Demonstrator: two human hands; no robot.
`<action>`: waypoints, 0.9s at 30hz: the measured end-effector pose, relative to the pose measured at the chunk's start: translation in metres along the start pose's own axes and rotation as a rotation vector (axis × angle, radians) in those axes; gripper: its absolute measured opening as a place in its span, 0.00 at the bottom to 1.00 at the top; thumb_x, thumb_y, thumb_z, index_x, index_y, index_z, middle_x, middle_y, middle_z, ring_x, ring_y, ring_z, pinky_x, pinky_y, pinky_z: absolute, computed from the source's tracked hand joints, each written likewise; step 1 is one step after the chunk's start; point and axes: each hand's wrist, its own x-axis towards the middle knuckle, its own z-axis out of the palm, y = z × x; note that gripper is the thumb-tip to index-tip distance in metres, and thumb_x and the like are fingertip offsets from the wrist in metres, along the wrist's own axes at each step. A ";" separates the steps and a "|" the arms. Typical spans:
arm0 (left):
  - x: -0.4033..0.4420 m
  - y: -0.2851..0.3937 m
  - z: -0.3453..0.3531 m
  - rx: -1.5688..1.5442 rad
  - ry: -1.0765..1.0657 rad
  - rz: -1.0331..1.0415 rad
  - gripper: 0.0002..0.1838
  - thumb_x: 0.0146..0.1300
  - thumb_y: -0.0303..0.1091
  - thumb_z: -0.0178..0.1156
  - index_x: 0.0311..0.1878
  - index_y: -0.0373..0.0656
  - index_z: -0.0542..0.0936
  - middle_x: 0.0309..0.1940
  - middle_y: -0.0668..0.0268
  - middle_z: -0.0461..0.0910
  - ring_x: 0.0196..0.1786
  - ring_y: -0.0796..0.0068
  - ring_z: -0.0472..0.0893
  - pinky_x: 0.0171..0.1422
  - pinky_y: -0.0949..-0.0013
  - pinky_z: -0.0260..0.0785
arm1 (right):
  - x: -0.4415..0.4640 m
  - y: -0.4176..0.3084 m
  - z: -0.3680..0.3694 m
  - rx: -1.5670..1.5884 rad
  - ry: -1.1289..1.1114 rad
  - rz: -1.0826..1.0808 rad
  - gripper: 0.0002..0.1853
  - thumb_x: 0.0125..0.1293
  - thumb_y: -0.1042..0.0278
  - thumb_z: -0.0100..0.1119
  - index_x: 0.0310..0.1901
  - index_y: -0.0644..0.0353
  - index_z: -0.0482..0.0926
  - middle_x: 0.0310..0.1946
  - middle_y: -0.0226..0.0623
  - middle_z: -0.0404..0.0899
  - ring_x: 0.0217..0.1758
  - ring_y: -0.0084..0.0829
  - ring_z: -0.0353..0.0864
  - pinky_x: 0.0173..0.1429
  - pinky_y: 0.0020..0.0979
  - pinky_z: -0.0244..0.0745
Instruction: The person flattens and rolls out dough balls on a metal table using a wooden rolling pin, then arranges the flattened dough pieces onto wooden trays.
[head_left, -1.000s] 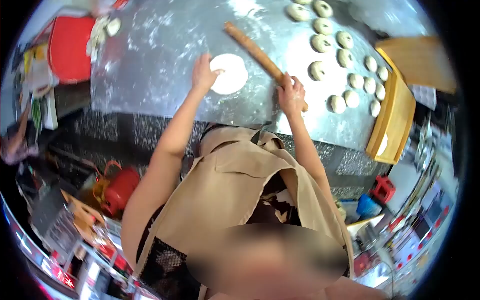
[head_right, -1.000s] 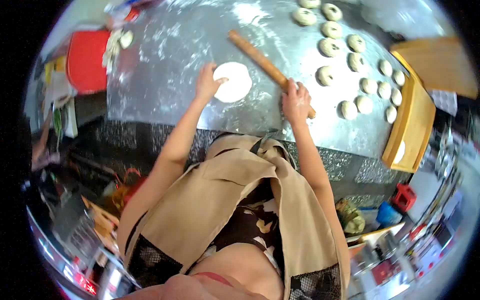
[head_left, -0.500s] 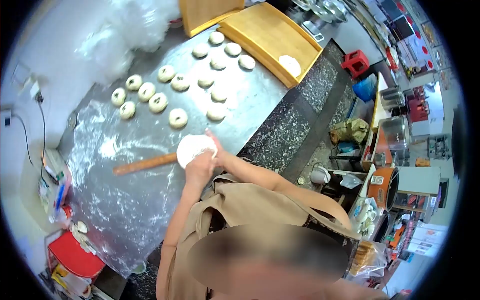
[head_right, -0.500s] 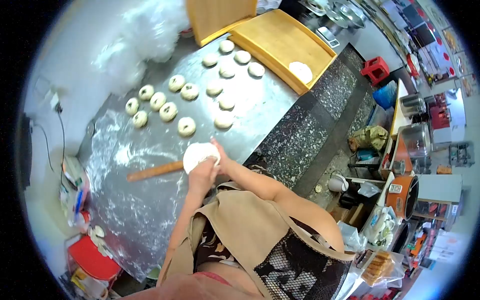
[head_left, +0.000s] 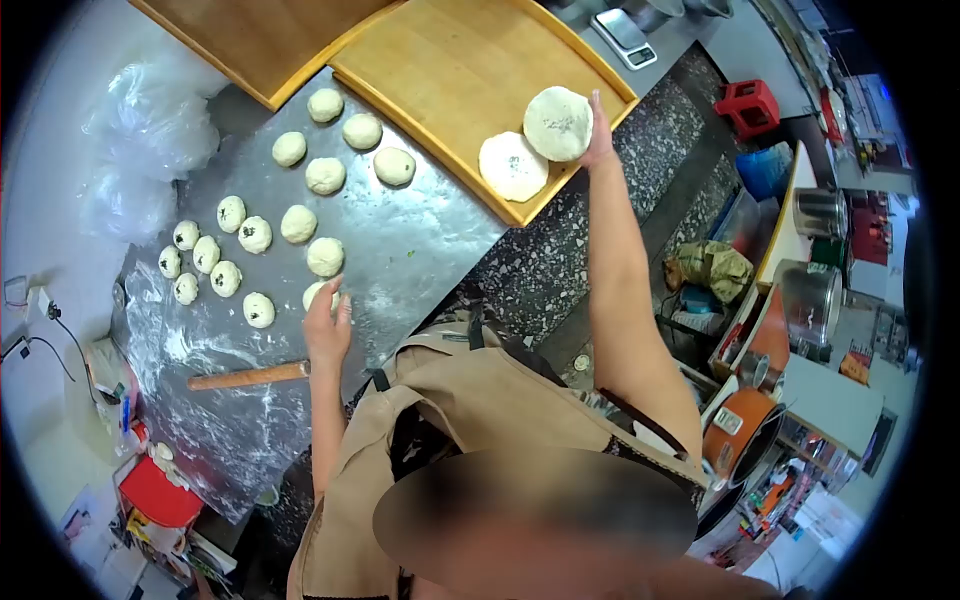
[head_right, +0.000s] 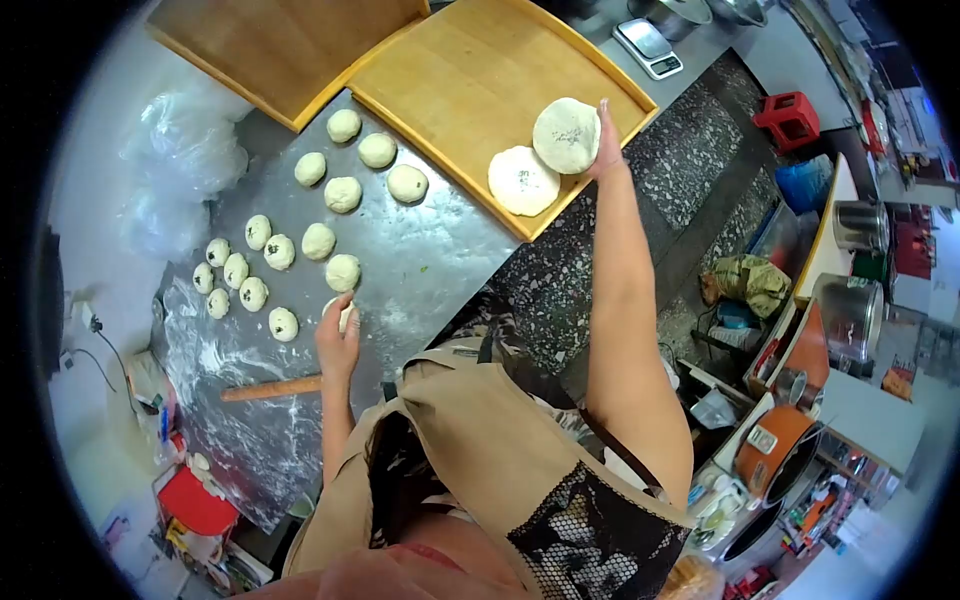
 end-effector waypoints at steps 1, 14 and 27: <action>0.002 0.005 0.002 0.008 0.000 -0.018 0.15 0.65 0.27 0.60 0.55 0.38 0.79 0.47 0.50 0.82 0.52 0.49 0.82 0.56 0.59 0.73 | 0.020 -0.008 -0.017 0.001 -0.003 0.020 0.40 0.71 0.28 0.38 0.63 0.61 0.72 0.58 0.47 0.78 0.60 0.48 0.78 0.65 0.51 0.73; -0.047 -0.021 -0.017 0.135 0.142 -0.219 0.14 0.64 0.26 0.61 0.53 0.39 0.80 0.47 0.51 0.83 0.51 0.51 0.82 0.57 0.59 0.74 | 0.090 -0.023 -0.086 -1.840 0.638 -0.261 0.19 0.56 0.63 0.60 0.49 0.62 0.84 0.49 0.53 0.83 0.55 0.53 0.81 0.55 0.45 0.78; -0.209 -0.149 -0.067 0.175 0.241 -0.372 0.18 0.63 0.32 0.61 0.57 0.45 0.78 0.55 0.56 0.79 0.58 0.54 0.78 0.62 0.55 0.71 | -0.120 0.418 0.247 -1.466 -0.893 -0.986 0.22 0.54 0.72 0.64 0.53 0.62 0.77 0.54 0.51 0.76 0.56 0.52 0.75 0.62 0.52 0.68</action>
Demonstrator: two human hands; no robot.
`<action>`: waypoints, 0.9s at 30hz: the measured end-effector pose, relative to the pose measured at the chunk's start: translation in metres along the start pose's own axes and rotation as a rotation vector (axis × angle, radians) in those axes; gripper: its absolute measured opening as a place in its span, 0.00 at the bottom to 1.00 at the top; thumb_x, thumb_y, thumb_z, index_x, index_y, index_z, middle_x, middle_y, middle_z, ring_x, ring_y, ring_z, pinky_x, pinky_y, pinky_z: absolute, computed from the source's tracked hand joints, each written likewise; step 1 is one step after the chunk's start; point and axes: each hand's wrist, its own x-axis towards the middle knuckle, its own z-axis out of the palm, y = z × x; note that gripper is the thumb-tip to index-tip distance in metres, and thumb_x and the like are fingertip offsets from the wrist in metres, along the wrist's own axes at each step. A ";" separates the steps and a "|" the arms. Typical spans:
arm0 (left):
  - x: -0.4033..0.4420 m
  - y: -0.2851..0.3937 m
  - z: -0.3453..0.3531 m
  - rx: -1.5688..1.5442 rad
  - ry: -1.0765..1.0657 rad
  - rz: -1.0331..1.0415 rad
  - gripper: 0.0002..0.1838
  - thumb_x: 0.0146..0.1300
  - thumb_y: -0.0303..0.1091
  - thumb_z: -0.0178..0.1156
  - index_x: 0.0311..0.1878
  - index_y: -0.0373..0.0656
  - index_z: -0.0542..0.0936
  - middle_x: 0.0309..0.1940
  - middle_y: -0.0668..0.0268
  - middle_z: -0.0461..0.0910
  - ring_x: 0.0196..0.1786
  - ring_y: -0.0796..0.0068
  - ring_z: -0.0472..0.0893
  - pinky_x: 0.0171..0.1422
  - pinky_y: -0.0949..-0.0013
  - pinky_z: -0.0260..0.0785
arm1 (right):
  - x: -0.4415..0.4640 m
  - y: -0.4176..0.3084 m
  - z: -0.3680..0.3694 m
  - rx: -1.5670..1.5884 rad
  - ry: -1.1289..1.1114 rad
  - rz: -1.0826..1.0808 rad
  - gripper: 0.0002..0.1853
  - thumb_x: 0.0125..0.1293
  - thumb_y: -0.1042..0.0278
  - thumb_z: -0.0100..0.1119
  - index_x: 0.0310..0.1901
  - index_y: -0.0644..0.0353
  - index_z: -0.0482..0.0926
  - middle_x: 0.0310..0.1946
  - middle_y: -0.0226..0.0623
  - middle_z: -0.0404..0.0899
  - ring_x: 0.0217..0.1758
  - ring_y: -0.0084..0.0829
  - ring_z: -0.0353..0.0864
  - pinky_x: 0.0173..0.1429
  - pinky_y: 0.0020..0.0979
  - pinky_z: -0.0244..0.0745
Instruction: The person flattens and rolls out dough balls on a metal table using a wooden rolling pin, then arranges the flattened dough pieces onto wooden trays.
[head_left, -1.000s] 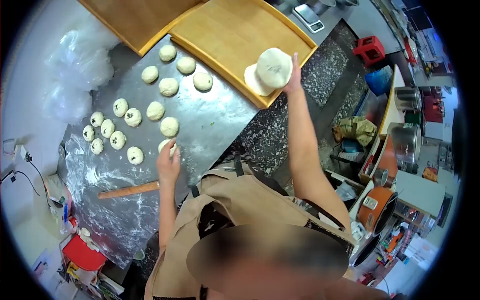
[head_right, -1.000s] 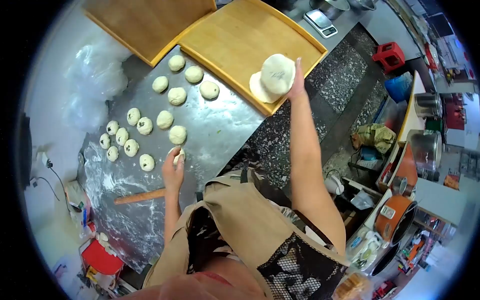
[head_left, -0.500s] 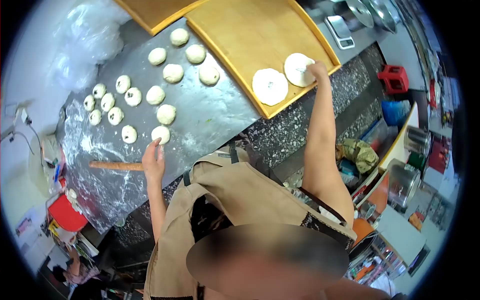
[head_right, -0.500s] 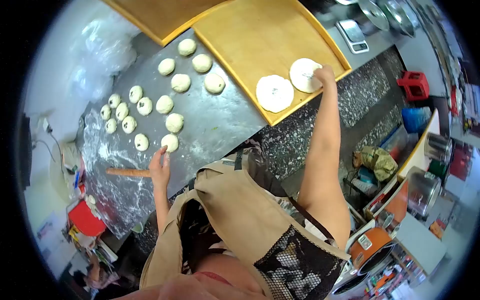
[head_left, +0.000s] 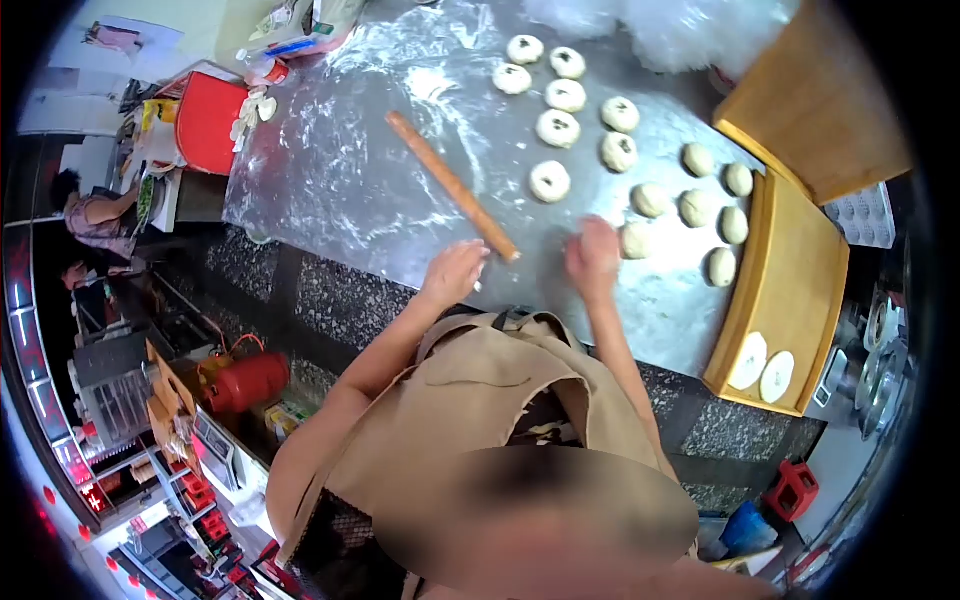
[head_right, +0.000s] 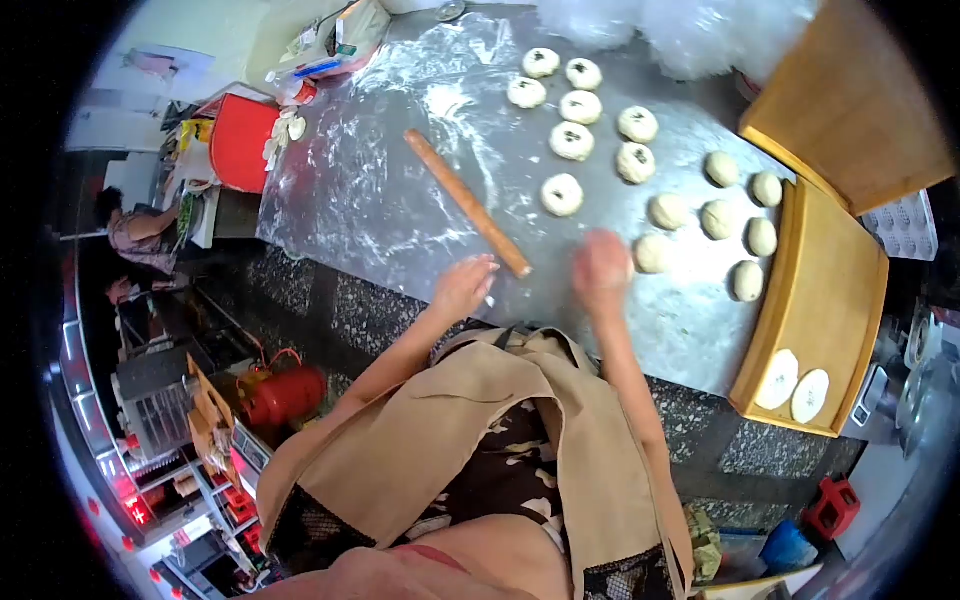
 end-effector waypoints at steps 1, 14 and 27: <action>-0.003 -0.017 -0.013 0.112 -0.050 0.082 0.22 0.63 0.35 0.61 0.61 0.46 0.74 0.62 0.55 0.74 0.64 0.54 0.73 0.67 0.53 0.66 | 0.017 -0.040 0.032 0.039 -0.038 -0.065 0.24 0.53 0.71 0.65 0.54 0.61 0.77 0.54 0.51 0.76 0.56 0.53 0.75 0.61 0.51 0.70; 0.220 -0.238 -0.093 0.243 0.140 -0.018 0.44 0.65 0.55 0.58 0.75 0.37 0.54 0.76 0.50 0.54 0.79 0.54 0.53 0.80 0.48 0.42 | 0.023 -0.150 0.133 -0.137 -0.115 0.576 0.20 0.55 0.66 0.67 0.48 0.61 0.74 0.39 0.47 0.75 0.42 0.51 0.77 0.44 0.46 0.75; 0.192 -0.260 -0.110 0.332 -0.035 0.294 0.37 0.69 0.55 0.52 0.76 0.48 0.58 0.78 0.57 0.52 0.79 0.57 0.53 0.80 0.48 0.43 | -0.050 -0.131 0.109 -0.349 -0.017 0.723 0.19 0.58 0.60 0.65 0.47 0.61 0.74 0.38 0.47 0.75 0.41 0.53 0.77 0.43 0.48 0.75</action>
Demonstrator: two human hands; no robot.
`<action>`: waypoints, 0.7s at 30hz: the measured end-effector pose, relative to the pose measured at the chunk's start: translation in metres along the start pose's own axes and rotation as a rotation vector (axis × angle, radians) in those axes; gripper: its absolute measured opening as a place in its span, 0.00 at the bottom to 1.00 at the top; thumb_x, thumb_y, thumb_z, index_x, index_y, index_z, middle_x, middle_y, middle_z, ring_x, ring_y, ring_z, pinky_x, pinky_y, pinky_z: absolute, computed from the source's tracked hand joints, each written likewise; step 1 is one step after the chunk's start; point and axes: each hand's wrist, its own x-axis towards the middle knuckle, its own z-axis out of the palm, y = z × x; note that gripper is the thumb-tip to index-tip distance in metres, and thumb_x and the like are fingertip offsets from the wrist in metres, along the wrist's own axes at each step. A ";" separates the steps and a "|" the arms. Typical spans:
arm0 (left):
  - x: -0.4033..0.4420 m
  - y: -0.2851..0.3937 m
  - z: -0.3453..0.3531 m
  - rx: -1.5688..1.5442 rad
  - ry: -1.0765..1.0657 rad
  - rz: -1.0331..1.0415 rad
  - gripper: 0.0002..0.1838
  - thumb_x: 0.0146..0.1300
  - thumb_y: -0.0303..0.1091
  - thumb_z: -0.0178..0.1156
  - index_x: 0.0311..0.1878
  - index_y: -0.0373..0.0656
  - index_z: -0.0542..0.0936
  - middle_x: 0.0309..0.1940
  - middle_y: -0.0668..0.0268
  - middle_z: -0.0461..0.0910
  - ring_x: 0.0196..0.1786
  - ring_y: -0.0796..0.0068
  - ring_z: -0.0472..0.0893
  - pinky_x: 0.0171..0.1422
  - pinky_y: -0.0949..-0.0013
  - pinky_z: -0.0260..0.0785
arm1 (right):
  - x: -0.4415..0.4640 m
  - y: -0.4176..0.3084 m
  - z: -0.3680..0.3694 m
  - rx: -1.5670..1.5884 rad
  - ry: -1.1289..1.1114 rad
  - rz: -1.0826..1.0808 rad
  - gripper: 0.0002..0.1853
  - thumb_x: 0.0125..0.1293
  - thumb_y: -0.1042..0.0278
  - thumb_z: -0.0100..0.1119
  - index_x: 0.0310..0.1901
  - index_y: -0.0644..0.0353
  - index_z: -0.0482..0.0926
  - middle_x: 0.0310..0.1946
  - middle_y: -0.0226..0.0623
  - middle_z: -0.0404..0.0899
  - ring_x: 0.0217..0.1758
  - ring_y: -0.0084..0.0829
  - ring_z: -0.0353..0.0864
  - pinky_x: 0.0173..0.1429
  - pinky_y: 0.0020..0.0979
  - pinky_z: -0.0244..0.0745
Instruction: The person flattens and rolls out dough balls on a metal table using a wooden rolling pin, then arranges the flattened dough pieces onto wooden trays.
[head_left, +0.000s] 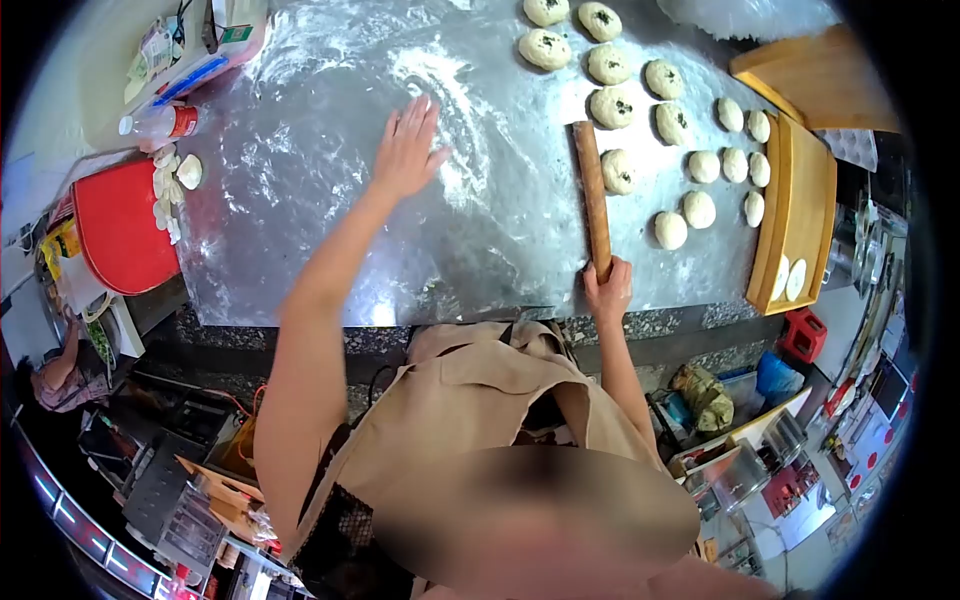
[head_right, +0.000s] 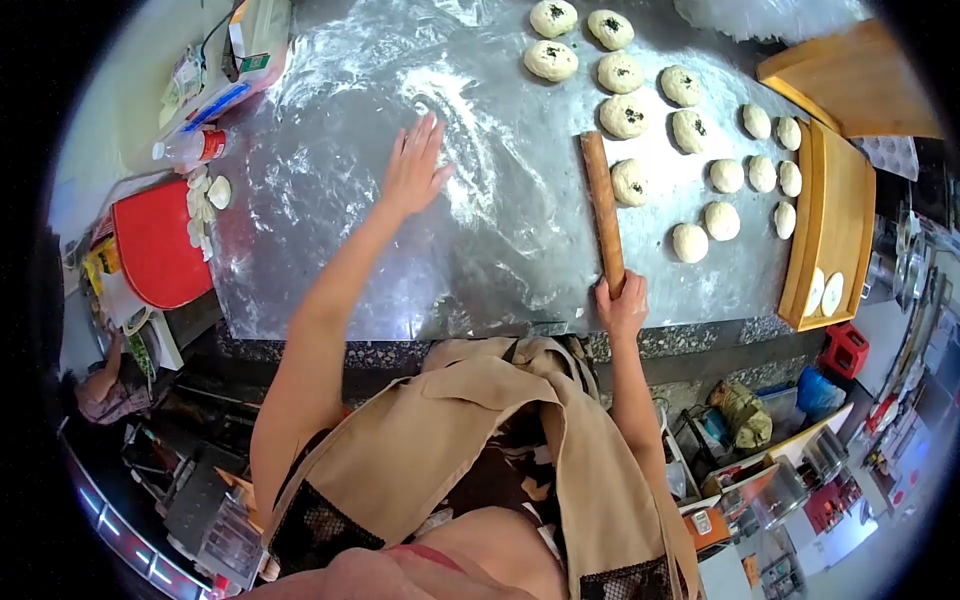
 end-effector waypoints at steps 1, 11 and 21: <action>0.010 0.011 0.003 0.001 -0.003 0.005 0.37 0.69 0.55 0.52 0.76 0.48 0.58 0.78 0.57 0.52 0.79 0.57 0.53 0.80 0.48 0.43 | -0.001 0.000 0.001 0.001 0.001 0.006 0.19 0.58 0.60 0.65 0.47 0.61 0.74 0.38 0.47 0.75 0.41 0.53 0.77 0.43 0.48 0.75; -0.053 0.102 -0.024 0.061 -0.539 0.383 0.38 0.63 0.49 0.62 0.75 0.56 0.60 0.77 0.57 0.53 0.78 0.52 0.53 0.80 0.43 0.44 | 0.002 0.009 0.000 0.044 -0.009 -0.070 0.18 0.56 0.61 0.66 0.45 0.59 0.75 0.35 0.44 0.75 0.39 0.49 0.77 0.41 0.46 0.75; 0.129 0.296 0.056 -0.094 -0.298 0.101 0.34 0.49 0.38 0.73 0.61 0.47 0.72 0.62 0.54 0.69 0.63 0.47 0.69 0.66 0.51 0.65 | 0.005 0.010 0.000 0.044 -0.057 -0.120 0.20 0.56 0.61 0.66 0.46 0.61 0.72 0.37 0.46 0.73 0.41 0.50 0.77 0.42 0.46 0.75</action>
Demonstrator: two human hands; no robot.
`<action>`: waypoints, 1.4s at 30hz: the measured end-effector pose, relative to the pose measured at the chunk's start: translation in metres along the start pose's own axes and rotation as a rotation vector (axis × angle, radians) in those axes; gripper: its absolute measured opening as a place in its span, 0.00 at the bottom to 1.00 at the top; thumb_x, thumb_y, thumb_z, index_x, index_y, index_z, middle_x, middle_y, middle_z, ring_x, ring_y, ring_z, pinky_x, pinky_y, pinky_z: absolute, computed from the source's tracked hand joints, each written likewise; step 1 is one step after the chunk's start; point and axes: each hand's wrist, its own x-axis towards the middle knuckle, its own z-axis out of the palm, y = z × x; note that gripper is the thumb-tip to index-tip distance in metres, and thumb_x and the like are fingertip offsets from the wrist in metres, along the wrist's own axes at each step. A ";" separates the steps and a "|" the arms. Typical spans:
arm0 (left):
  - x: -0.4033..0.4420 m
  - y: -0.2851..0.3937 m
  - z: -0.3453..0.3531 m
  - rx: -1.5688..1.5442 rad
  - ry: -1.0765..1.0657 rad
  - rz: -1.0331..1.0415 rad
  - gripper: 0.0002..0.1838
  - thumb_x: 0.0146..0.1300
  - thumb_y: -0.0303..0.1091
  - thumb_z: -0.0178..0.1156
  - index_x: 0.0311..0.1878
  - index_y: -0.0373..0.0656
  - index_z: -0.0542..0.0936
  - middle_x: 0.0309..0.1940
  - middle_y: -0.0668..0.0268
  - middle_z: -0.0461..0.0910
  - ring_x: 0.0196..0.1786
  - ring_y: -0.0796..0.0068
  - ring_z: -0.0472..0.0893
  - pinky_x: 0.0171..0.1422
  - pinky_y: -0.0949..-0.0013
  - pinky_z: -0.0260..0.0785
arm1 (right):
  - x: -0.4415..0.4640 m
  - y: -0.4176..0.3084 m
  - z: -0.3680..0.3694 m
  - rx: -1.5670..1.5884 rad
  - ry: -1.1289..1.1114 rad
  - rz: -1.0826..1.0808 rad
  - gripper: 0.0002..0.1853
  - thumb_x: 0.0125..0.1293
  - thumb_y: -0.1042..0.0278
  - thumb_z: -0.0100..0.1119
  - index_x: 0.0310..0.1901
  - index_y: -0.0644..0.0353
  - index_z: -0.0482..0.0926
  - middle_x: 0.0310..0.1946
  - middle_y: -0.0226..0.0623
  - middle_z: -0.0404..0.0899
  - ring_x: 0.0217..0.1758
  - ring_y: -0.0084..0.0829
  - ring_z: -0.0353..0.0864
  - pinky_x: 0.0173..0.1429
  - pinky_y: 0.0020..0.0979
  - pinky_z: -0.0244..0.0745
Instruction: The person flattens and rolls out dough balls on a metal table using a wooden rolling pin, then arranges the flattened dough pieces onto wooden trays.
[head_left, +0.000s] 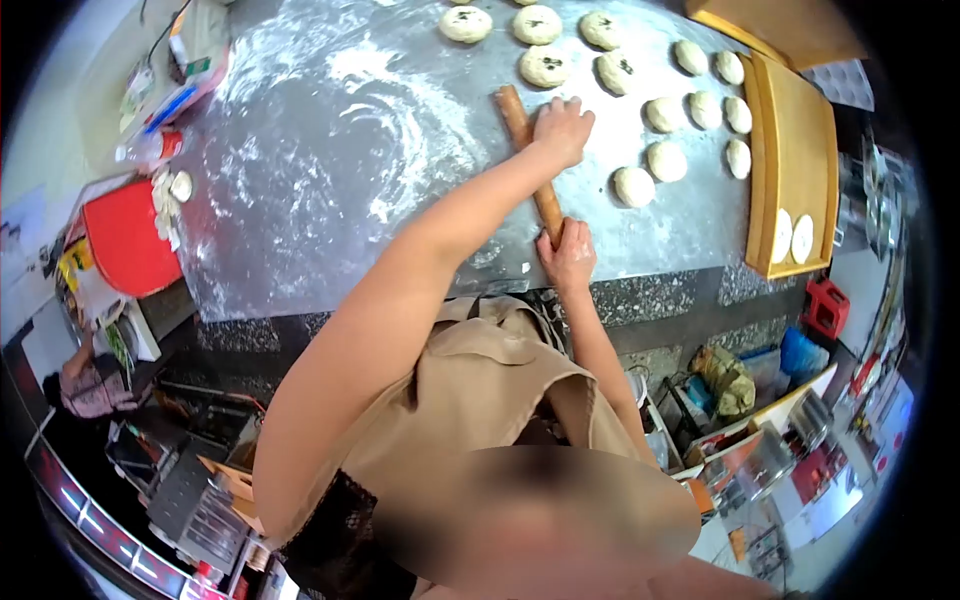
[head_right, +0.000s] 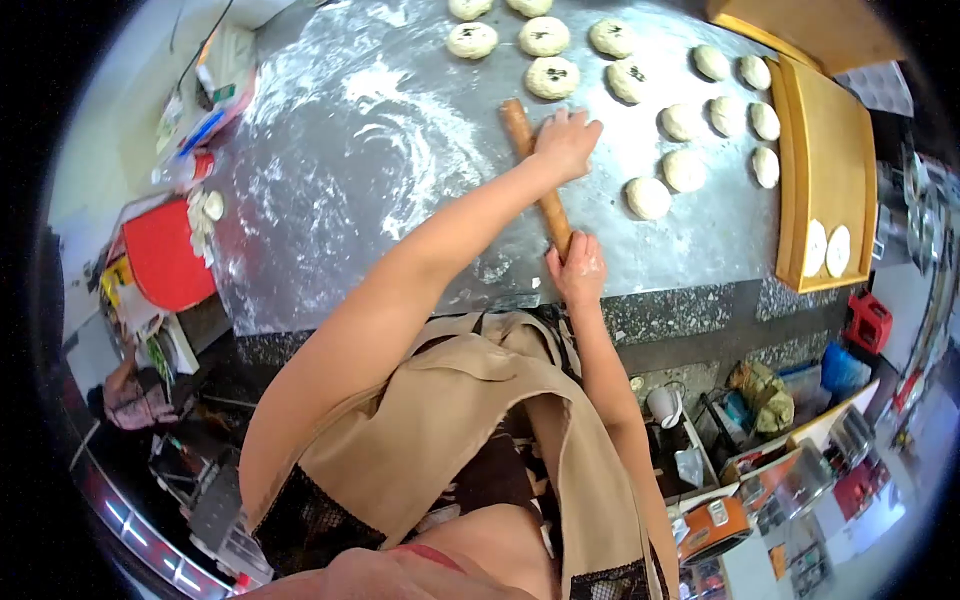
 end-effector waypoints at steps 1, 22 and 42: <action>0.001 -0.002 -0.001 -0.025 -0.055 0.003 0.31 0.48 0.38 0.73 0.56 0.47 0.74 0.58 0.57 0.71 0.61 0.50 0.70 0.64 0.52 0.67 | -0.001 0.000 0.001 -0.006 0.001 0.010 0.20 0.56 0.61 0.66 0.46 0.61 0.72 0.37 0.46 0.72 0.41 0.50 0.77 0.42 0.46 0.75; -0.137 -0.141 -0.007 0.085 0.364 -0.548 0.31 0.72 0.48 0.49 0.75 0.51 0.59 0.77 0.52 0.52 0.79 0.50 0.49 0.79 0.37 0.36 | 0.004 -0.005 -0.003 0.044 0.005 0.021 0.17 0.56 0.63 0.64 0.42 0.61 0.71 0.36 0.47 0.74 0.42 0.52 0.75 0.43 0.49 0.73; -0.158 -0.198 -0.067 -0.472 -0.328 -0.288 0.18 0.50 0.34 0.72 0.41 0.45 0.75 0.44 0.59 0.78 0.52 0.54 0.76 0.53 0.56 0.68 | 0.004 -0.002 -0.005 0.069 0.011 0.026 0.19 0.56 0.62 0.64 0.45 0.62 0.72 0.39 0.46 0.74 0.43 0.51 0.75 0.45 0.47 0.73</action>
